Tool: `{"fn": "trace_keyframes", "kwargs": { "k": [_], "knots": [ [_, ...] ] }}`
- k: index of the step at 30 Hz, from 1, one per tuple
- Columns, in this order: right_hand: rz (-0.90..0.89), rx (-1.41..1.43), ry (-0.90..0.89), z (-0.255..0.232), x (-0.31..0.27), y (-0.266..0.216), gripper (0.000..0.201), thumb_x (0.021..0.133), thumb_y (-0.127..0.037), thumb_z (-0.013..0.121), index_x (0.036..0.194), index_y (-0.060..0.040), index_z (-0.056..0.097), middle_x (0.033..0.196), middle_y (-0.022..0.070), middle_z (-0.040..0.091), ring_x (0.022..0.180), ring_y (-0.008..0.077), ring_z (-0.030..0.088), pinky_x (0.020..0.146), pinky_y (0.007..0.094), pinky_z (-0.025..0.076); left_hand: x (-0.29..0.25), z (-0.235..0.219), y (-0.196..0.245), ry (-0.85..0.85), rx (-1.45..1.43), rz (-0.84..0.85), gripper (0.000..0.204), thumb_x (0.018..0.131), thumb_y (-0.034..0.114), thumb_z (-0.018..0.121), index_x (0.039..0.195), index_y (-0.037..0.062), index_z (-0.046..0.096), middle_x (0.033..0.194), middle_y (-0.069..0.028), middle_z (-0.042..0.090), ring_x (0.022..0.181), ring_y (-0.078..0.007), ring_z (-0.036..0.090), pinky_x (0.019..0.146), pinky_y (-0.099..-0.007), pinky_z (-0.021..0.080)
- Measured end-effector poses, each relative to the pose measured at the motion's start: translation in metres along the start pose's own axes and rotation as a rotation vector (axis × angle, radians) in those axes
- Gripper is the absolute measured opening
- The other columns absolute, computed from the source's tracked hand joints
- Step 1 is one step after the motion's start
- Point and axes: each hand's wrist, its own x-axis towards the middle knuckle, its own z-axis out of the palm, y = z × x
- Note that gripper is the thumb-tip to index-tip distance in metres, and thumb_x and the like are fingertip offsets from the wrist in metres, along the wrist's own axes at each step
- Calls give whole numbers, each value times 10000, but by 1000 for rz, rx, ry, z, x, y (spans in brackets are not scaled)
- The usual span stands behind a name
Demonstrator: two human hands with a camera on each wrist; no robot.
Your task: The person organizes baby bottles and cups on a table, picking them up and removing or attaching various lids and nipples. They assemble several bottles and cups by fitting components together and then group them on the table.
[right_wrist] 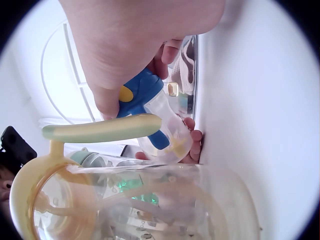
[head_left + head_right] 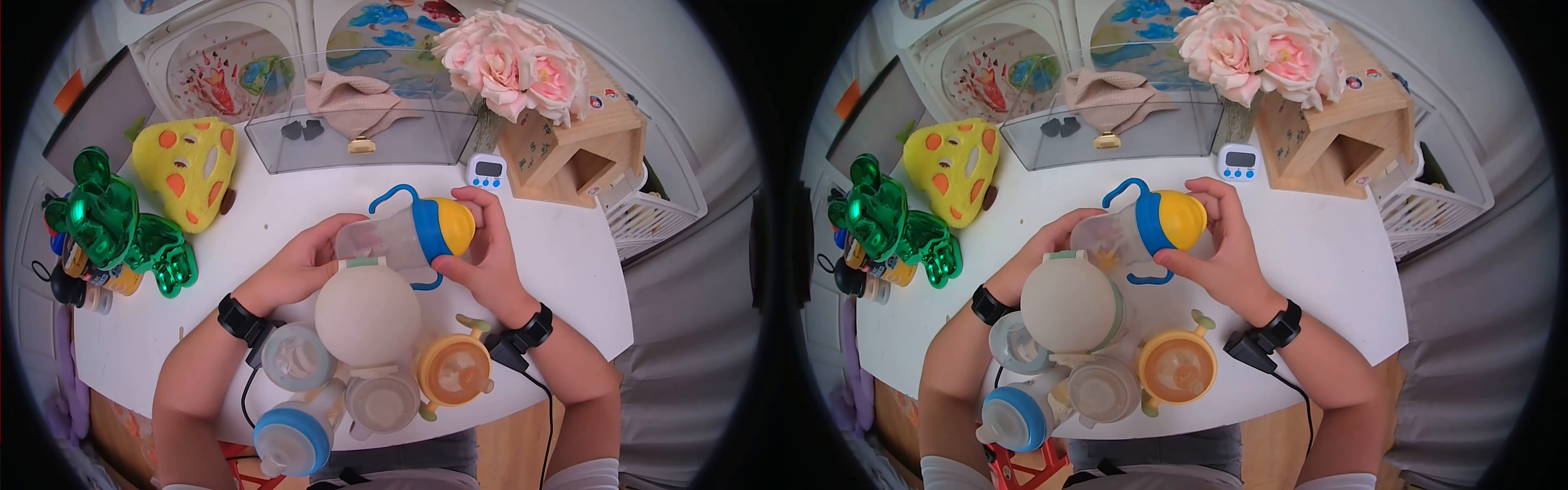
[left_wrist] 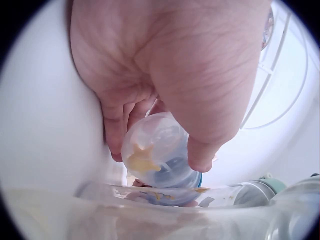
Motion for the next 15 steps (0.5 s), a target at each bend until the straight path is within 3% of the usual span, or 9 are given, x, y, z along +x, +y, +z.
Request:
{"fn": "trace_keyframes", "kwargs": {
  "k": [6,12,15],
  "knots": [
    [43,50,-10,4,3,-5,777,810,-73,925,1494,-18,561,1356,81,586,1300,197,568,1171,345,408,0,-2,-1,-27,55,33,684,1066,195,694,1638,38,352,1531,-126,588,1420,-218,568,1204,-384,447],
    [27,-5,-50,1,4,-9,748,814,-83,924,1471,-3,575,1280,62,581,1286,193,569,1157,338,420,-2,-4,-3,-23,43,11,684,1061,172,696,1639,32,358,1532,-131,589,1417,-217,571,1196,-378,456],
    [48,-3,-62,-1,3,-7,777,786,-71,933,1476,-21,579,1354,78,596,1313,206,573,1155,348,436,-2,-5,-4,-37,87,48,648,1096,280,646,1627,21,380,1533,-133,588,1420,-225,570,1196,-390,457]
  ]
}}
